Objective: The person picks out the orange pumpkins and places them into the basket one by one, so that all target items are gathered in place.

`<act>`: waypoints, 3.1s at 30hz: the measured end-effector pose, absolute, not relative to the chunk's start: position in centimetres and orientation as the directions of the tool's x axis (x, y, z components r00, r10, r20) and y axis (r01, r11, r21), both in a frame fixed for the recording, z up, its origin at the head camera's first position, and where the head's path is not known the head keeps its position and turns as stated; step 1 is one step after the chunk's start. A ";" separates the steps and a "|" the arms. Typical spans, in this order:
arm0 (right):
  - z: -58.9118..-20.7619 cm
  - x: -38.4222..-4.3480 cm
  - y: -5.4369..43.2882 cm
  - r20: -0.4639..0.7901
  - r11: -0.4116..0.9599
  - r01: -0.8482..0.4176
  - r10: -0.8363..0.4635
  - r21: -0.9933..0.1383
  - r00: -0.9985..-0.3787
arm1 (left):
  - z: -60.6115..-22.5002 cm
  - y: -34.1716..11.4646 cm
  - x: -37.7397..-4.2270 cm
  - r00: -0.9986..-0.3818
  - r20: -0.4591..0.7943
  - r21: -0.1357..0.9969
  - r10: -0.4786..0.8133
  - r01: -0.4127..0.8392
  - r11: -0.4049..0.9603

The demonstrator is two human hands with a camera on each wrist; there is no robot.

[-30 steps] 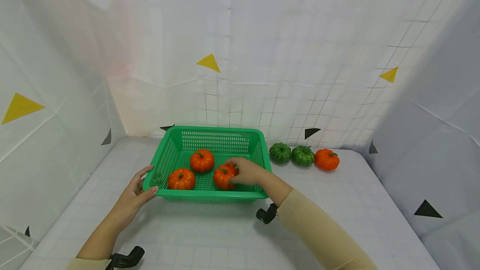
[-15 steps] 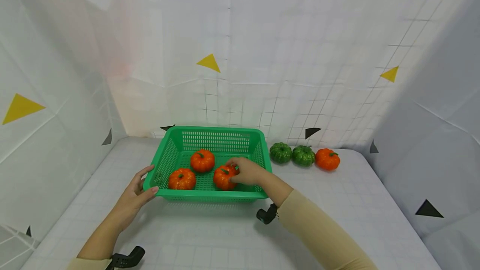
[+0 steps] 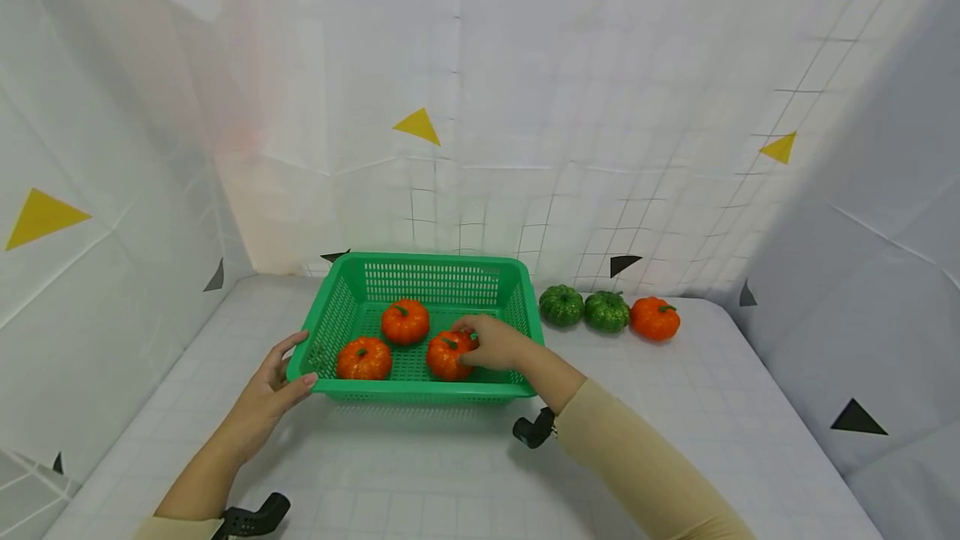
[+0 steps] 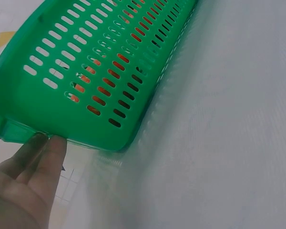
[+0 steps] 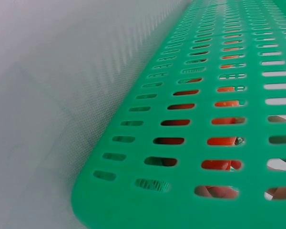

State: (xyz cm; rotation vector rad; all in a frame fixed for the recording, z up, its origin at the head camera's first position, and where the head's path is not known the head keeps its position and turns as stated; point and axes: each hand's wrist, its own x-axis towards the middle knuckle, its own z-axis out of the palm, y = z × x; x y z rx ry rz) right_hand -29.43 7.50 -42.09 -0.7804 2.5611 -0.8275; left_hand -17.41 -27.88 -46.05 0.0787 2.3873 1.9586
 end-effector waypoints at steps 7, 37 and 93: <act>-42.0 -29.5 7.6 -0.138 0.679 -0.400 -0.593 -0.616 -0.793 | -46.1 -27.9 -17.3 -0.997 -0.005 0.984 0.083 0.010 0.178; -36.7 -26.3 13.5 0.086 0.629 -0.431 -0.501 -0.647 -0.861 | -46.2 -28.0 -17.3 -0.997 0.004 0.983 0.079 0.019 0.185; -43.3 -27.3 31.2 0.275 0.761 -0.121 0.077 -0.638 -0.958 | -45.8 -28.3 -17.6 -0.993 0.009 0.980 0.117 0.032 0.196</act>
